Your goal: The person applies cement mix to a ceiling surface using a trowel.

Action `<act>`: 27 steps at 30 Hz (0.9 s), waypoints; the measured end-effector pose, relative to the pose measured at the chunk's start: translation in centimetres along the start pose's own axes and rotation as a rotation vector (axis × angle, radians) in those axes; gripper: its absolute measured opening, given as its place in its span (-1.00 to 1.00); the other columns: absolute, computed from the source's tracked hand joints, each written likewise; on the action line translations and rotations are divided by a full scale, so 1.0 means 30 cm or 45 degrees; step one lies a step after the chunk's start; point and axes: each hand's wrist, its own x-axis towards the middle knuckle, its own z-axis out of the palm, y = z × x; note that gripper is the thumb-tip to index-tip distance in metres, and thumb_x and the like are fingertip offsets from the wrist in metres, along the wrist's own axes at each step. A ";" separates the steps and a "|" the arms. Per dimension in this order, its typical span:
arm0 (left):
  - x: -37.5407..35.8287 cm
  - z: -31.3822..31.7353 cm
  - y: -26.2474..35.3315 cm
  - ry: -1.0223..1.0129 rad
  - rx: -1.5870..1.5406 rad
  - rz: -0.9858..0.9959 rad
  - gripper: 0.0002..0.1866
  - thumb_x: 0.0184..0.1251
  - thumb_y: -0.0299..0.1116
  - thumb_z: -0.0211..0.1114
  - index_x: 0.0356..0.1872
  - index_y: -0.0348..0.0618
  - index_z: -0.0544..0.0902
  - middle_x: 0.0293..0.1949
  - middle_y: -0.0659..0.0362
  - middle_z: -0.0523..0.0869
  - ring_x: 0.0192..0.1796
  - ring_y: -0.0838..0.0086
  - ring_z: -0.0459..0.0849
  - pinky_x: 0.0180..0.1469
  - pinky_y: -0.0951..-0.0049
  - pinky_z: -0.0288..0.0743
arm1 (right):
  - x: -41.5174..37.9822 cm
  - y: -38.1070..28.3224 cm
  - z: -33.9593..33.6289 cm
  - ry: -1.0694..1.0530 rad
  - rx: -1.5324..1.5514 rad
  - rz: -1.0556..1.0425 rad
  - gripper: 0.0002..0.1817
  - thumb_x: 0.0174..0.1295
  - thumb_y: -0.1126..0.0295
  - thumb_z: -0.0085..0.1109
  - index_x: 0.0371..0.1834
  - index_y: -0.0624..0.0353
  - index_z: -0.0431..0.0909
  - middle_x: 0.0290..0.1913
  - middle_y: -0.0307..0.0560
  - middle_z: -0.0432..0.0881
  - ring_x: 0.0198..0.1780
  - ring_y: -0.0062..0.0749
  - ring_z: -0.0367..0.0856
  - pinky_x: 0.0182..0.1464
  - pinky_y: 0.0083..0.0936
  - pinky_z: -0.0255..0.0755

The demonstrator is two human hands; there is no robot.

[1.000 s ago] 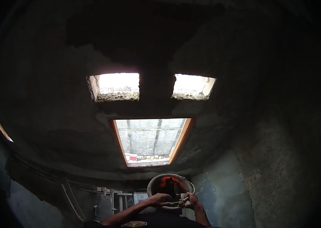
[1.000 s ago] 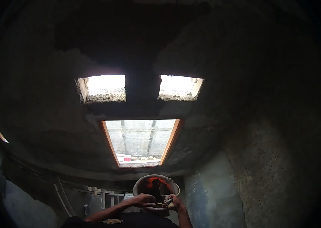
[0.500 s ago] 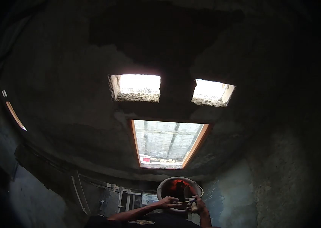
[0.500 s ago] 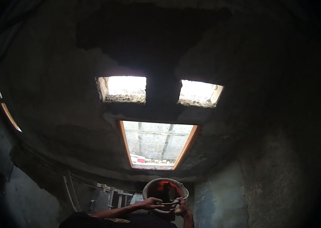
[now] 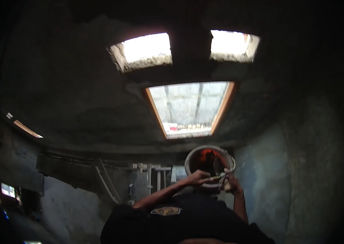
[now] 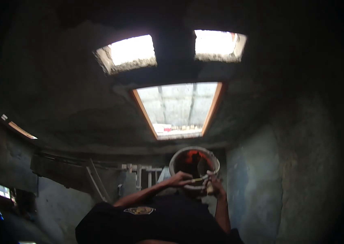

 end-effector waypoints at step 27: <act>-0.054 -0.120 -0.238 0.884 0.082 -1.060 -0.41 0.13 0.17 0.23 -0.22 -0.28 0.59 -0.42 0.07 0.64 -0.35 0.39 0.60 -0.32 0.38 0.43 | -0.044 0.106 -0.109 -0.091 -0.479 0.226 -0.66 0.26 0.06 0.08 -0.28 0.15 0.53 -0.41 -0.23 0.46 -0.65 -0.58 0.44 -0.69 -0.65 0.36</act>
